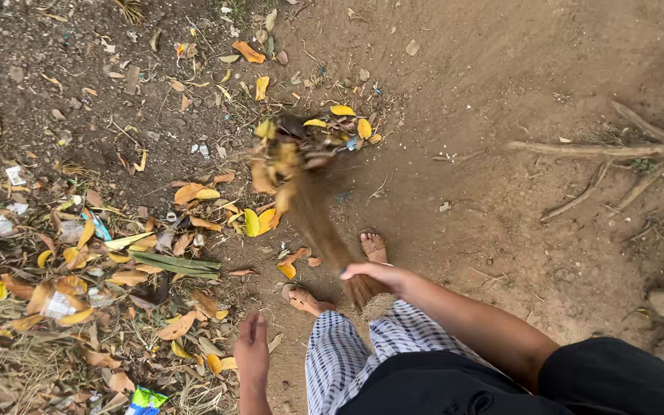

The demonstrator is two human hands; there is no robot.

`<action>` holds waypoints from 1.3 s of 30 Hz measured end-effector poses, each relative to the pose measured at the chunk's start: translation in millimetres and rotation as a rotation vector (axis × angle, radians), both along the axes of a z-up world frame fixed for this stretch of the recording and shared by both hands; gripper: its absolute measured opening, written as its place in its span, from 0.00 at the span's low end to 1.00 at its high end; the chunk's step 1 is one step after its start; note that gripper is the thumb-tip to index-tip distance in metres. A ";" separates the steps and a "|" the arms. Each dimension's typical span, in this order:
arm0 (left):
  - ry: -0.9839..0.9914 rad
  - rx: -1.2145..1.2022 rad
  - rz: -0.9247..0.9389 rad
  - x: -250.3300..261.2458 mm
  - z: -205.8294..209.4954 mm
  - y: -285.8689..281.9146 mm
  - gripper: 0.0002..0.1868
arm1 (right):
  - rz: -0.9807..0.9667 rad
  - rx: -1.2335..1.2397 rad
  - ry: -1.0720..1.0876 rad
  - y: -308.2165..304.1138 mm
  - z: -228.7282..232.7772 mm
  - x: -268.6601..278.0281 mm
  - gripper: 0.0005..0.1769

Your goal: The person sweeps leaves and litter into a pile and then into a bucket using a twig broom.

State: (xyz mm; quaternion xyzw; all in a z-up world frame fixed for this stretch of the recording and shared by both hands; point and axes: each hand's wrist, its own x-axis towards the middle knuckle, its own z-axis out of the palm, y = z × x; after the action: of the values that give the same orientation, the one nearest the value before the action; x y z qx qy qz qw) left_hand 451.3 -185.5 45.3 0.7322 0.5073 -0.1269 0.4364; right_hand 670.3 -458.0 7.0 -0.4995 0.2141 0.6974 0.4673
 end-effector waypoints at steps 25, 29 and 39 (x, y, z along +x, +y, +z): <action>-0.022 -0.069 0.289 -30.3 2.8 -52.3 0.26 | -0.114 -0.508 -0.366 -135.5 87.5 171.8 0.39; -0.104 -0.060 0.296 -39.2 -13.9 -25.3 0.27 | -0.178 0.058 -0.557 -106.8 65.3 148.4 0.34; 0.088 -0.131 0.392 -27.8 26.5 3.7 0.27 | 0.085 -0.037 0.101 73.5 35.3 53.2 0.39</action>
State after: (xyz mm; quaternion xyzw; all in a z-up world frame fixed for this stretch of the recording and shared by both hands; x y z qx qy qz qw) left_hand 423.5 -181.7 71.7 0.5834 0.6491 -0.1044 0.4769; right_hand 723.5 -384.5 42.3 -0.4807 0.2290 0.7368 0.4167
